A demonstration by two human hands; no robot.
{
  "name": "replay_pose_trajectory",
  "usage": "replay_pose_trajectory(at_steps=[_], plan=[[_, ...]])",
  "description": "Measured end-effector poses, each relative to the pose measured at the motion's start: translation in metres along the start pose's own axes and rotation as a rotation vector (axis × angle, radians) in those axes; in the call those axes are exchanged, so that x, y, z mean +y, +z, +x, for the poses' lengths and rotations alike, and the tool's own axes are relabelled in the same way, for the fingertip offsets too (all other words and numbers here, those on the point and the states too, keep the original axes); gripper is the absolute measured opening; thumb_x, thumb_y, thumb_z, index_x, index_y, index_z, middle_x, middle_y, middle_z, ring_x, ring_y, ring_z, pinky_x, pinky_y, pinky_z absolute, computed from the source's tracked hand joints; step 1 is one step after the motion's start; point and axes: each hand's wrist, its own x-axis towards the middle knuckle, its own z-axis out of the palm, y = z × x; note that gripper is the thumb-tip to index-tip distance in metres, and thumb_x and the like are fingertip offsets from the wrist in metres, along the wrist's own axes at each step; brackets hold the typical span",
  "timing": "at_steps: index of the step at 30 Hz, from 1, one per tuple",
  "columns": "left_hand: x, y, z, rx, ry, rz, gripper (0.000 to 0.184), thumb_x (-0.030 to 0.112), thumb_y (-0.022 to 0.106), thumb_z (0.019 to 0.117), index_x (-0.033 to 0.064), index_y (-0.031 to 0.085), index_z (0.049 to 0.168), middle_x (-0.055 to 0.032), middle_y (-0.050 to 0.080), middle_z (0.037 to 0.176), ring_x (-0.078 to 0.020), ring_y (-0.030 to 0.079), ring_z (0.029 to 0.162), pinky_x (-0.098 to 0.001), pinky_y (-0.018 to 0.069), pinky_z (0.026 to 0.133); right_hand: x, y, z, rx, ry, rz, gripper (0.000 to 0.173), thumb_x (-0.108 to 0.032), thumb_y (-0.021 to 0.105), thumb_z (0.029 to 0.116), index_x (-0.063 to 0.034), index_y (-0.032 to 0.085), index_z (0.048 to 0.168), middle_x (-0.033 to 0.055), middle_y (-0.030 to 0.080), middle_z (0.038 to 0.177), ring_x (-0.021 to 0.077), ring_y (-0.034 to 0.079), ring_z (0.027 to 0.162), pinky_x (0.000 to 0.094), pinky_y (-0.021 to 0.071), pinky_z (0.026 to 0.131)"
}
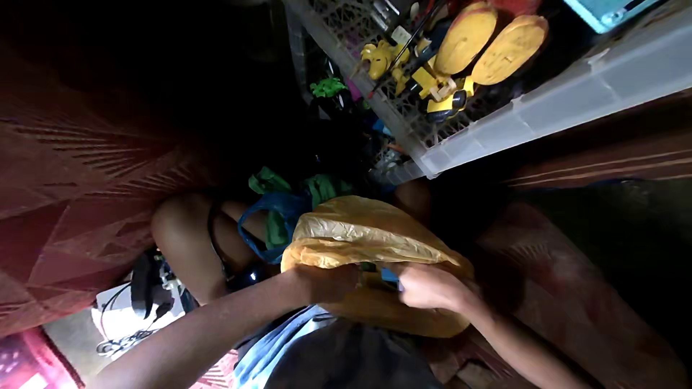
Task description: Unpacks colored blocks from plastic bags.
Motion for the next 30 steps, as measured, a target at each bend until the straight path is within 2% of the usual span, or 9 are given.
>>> replay_pose_trajectory(at_steps=[3, 7, 12, 16, 19, 23, 25, 27, 30], plan=[[-0.018, -0.013, -0.002, 0.052, -0.025, -0.187, 0.042, -0.001, 0.055, 0.0996, 0.0031, 0.056, 0.141, -0.0196, 0.058, 0.141, -0.0347, 0.055, 0.132, -0.0526, 0.0402, 0.112, 0.000, 0.005, 0.000, -0.043, 0.042, -0.115, 0.029, -0.010, 0.065, 0.0930, 0.0062, 0.064, 0.117, 0.0286, 0.065, 0.113, 0.0454, 0.062, 0.111, 0.0624, 0.0471, 0.091], [-0.022, -0.034, -0.004, 0.067, -0.019, -0.300, 0.035, 0.011, 0.060, 0.1023, 0.0000, 0.060, 0.136, -0.0189, 0.064, 0.131, -0.0296, 0.060, 0.124, -0.0459, 0.0419, 0.110, -0.002, 0.001, -0.007, -0.033, 0.022, -0.193, 0.026, -0.010, 0.066, 0.0917, 0.0056, 0.066, 0.113, 0.0273, 0.067, 0.112, 0.0451, 0.062, 0.112, 0.0617, 0.0454, 0.092], [-0.018, -0.040, -0.006, 0.238, -0.121, -0.146, 0.031, 0.017, 0.055, 0.1050, -0.0034, 0.063, 0.126, -0.0233, 0.066, 0.123, -0.0356, 0.061, 0.119, -0.0532, 0.0436, 0.105, 0.002, 0.000, -0.008, 0.032, 0.083, -0.131, 0.030, -0.010, 0.067, 0.0920, 0.0060, 0.064, 0.118, 0.0277, 0.066, 0.114, 0.0449, 0.061, 0.114, 0.0605, 0.0460, 0.094], [-0.035, -0.042, -0.005, 0.437, -0.209, -0.112, 0.027, 0.019, 0.061, 0.1016, 0.0003, 0.069, 0.119, -0.0211, 0.068, 0.120, -0.0338, 0.063, 0.118, -0.0511, 0.0462, 0.103, 0.002, -0.007, -0.013, 0.122, 0.188, -0.063, 0.051, -0.009, 0.064, 0.0949, 0.0068, 0.048, 0.141, 0.0310, 0.060, 0.127, 0.0466, 0.056, 0.125, 0.0588, 0.0434, 0.102], [-0.038, -0.040, 0.009, 0.320, -0.318, -0.110, 0.031, 0.020, 0.064, 0.0993, 0.0015, 0.066, 0.124, -0.0217, 0.066, 0.124, -0.0362, 0.061, 0.121, -0.0554, 0.0446, 0.103, 0.005, -0.004, -0.005, 0.120, 0.148, -0.079, 0.052, -0.009, 0.064, 0.0952, 0.0035, 0.047, 0.143, 0.0300, 0.062, 0.124, 0.0465, 0.058, 0.121, 0.0596, 0.0449, 0.100], [-0.034, -0.022, 0.024, 0.253, -0.266, -0.194, 0.039, 0.025, 0.064, 0.1006, -0.0002, 0.062, 0.130, -0.0223, 0.065, 0.125, -0.0376, 0.062, 0.117, -0.0573, 0.0464, 0.101, 0.017, -0.006, -0.007, 0.230, 0.019, 0.072, 0.056, -0.014, 0.066, 0.0963, 0.0004, 0.045, 0.147, 0.0306, 0.062, 0.121, 0.0461, 0.060, 0.116, 0.0599, 0.0455, 0.098], [-0.003, -0.030, 0.007, 0.186, -0.323, -0.168, 0.037, 0.013, 0.054, 0.1050, -0.0012, 0.056, 0.139, -0.0239, 0.056, 0.141, -0.0426, 0.054, 0.130, -0.0613, 0.0433, 0.105, 0.024, -0.001, -0.013, 0.398, -0.092, 0.231, 0.066, -0.012, 0.069, 0.0935, 0.0039, 0.039, 0.151, 0.0319, 0.060, 0.128, 0.0451, 0.058, 0.121, 0.0580, 0.0438, 0.103], [0.022, -0.029, -0.005, 0.121, -0.345, -0.102, 0.034, 0.005, 0.046, 0.1054, -0.0012, 0.058, 0.137, -0.0239, 0.052, 0.144, -0.0441, 0.050, 0.134, -0.0610, 0.0426, 0.106, 0.026, 0.002, -0.013, 0.512, -0.113, 0.364, 0.076, -0.011, 0.070, 0.0929, 0.0044, 0.030, 0.155, 0.0303, 0.056, 0.137, 0.0415, 0.055, 0.128, 0.0532, 0.0419, 0.109], [0.035, -0.011, -0.025, -0.024, -0.173, 0.007, 0.029, 0.004, 0.049, 0.1042, -0.0086, 0.060, 0.128, -0.0299, 0.060, 0.127, -0.0485, 0.057, 0.120, -0.0614, 0.0458, 0.100, 0.031, 0.010, -0.003, 0.714, -0.142, 0.521, 0.055, -0.012, 0.068, 0.0946, 0.0134, 0.049, 0.139, 0.0322, 0.062, 0.124, 0.0394, 0.061, 0.117, 0.0519, 0.0452, 0.103]])
